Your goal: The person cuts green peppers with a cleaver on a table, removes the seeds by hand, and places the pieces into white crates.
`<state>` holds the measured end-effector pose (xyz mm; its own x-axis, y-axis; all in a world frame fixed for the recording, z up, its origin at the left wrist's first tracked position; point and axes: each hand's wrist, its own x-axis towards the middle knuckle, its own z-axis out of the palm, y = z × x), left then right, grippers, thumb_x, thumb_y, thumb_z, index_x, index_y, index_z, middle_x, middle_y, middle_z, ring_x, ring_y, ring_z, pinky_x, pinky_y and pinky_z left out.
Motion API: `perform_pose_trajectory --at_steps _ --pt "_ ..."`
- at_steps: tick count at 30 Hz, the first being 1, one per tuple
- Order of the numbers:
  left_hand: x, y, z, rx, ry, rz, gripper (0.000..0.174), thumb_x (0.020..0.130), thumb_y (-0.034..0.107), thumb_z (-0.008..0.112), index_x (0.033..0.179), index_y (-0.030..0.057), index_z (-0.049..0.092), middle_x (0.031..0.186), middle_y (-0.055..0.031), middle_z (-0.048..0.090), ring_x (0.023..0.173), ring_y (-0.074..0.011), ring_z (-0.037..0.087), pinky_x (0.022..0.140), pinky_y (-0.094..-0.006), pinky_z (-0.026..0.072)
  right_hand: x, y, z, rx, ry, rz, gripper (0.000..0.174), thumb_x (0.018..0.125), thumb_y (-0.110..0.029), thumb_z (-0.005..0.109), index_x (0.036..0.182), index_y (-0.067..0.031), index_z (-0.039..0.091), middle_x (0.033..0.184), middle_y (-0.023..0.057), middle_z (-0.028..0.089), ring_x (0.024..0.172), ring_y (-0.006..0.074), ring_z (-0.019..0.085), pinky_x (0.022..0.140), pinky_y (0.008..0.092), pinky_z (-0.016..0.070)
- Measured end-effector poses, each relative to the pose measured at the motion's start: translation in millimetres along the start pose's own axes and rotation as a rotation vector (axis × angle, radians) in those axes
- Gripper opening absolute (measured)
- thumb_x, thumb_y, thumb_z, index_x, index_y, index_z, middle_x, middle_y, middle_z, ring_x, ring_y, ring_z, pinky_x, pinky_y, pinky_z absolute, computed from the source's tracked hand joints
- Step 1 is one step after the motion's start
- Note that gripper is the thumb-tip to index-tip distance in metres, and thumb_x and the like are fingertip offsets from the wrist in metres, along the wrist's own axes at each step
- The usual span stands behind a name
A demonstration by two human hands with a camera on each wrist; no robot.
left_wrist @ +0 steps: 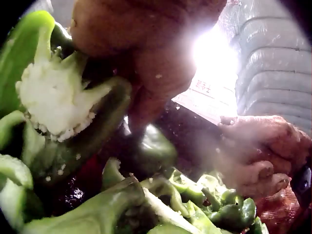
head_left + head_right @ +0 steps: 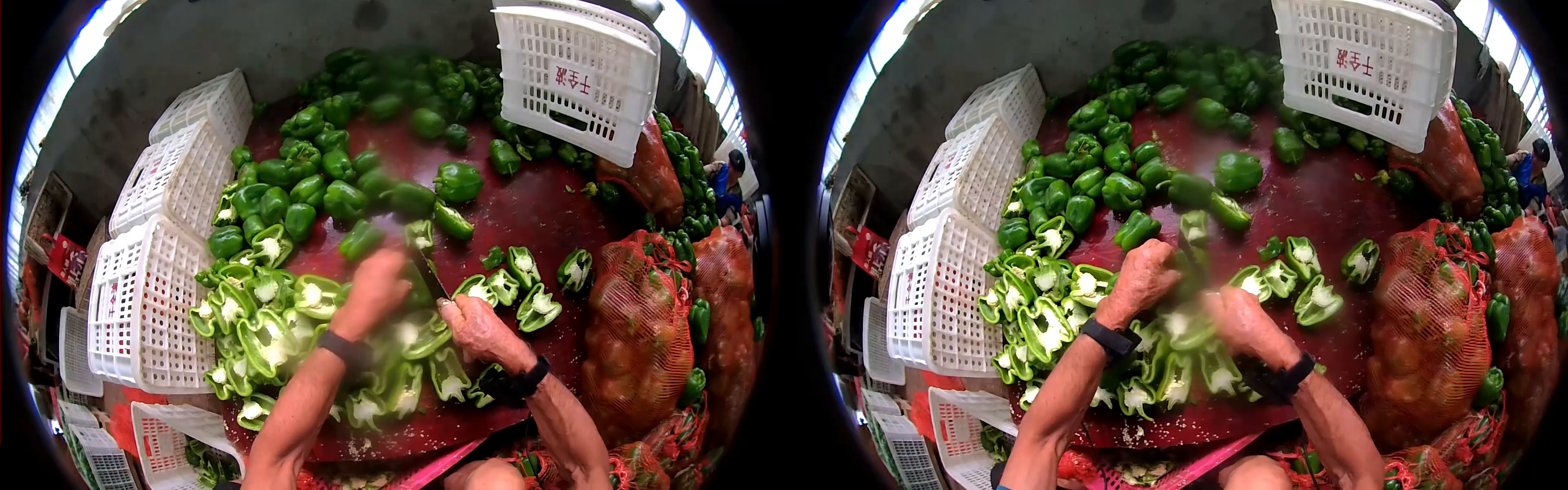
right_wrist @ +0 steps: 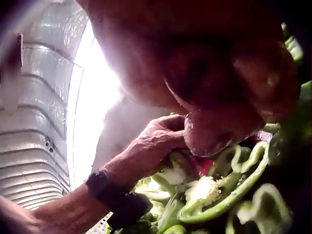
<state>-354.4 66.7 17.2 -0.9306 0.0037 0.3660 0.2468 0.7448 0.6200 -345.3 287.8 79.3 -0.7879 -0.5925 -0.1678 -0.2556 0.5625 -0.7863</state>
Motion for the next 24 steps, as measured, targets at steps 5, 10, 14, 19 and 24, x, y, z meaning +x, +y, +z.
perform_pose_trajectory --at_steps 5,10,14,19,24 --pt "2 0 5 -0.018 -0.138 -0.138 0.014 0.072 0.009 0.070 0.082 0.0002 0.067 0.085 -0.0205 0.065 0.085 -0.0393 0.065 0.077 -0.0441 0.0542 32 52 32 -0.304 0.067 -0.362 0.038 0.104 -0.033 0.049 0.082 -0.0028 0.049 0.065 0.0122 0.048 0.057 0.0240 0.049 0.054 0.0427 0.0429" --pt "-6 -7 5 -0.029 0.039 0.055 0.019 0.069 0.003 0.063 0.086 0.0026 0.054 0.087 -0.0215 0.058 0.086 -0.0434 0.059 0.078 -0.0510 0.0500 40 60 53 -0.473 0.194 -0.376 0.033 0.096 -0.019 0.052 0.069 -0.0021 0.055 0.067 0.0225 0.060 0.059 0.0432 0.060 0.055 0.0518 0.0497" --pt "-8 -5 6 0.148 -0.028 -0.036 0.030 0.074 0.009 0.068 0.101 0.0039 0.055 0.092 -0.0195 0.060 0.093 -0.0415 0.061 0.082 -0.0497 0.0517 21 29 40 -0.292 0.063 -0.017 0.039 0.095 -0.028 0.053 0.078 0.0059 0.062 0.080 0.0345 0.065 0.079 0.0495 0.067 0.070 0.0560 0.0546" --pt "-8 -5 5 0.248 0.025 0.097 0.029 0.072 0.004 0.062 0.101 0.0038 0.061 0.093 -0.0185 0.062 0.090 -0.0389 0.063 0.079 -0.0489 0.0535 -12 27 28 -0.151 -0.040 0.083 0.043 0.096 -0.033 0.052 0.080 0.0055 0.064 0.075 0.0310 0.066 0.070 0.0472 0.066 0.064 0.0539 0.0537" --pt "-11 -7 4 0.215 -0.004 0.251 0.022 0.072 0.003 0.057 0.092 0.0039 0.066 0.090 -0.0167 0.063 0.087 -0.0375 0.063 0.081 -0.0480 0.0532 -42 61 -5 -0.563 -0.110 -0.426 0.028 0.099 -0.021 0.050 0.097 0.0027 0.065 0.069 0.0223 0.062 0.061 0.0321 0.068 0.054 0.0458 0.0544"
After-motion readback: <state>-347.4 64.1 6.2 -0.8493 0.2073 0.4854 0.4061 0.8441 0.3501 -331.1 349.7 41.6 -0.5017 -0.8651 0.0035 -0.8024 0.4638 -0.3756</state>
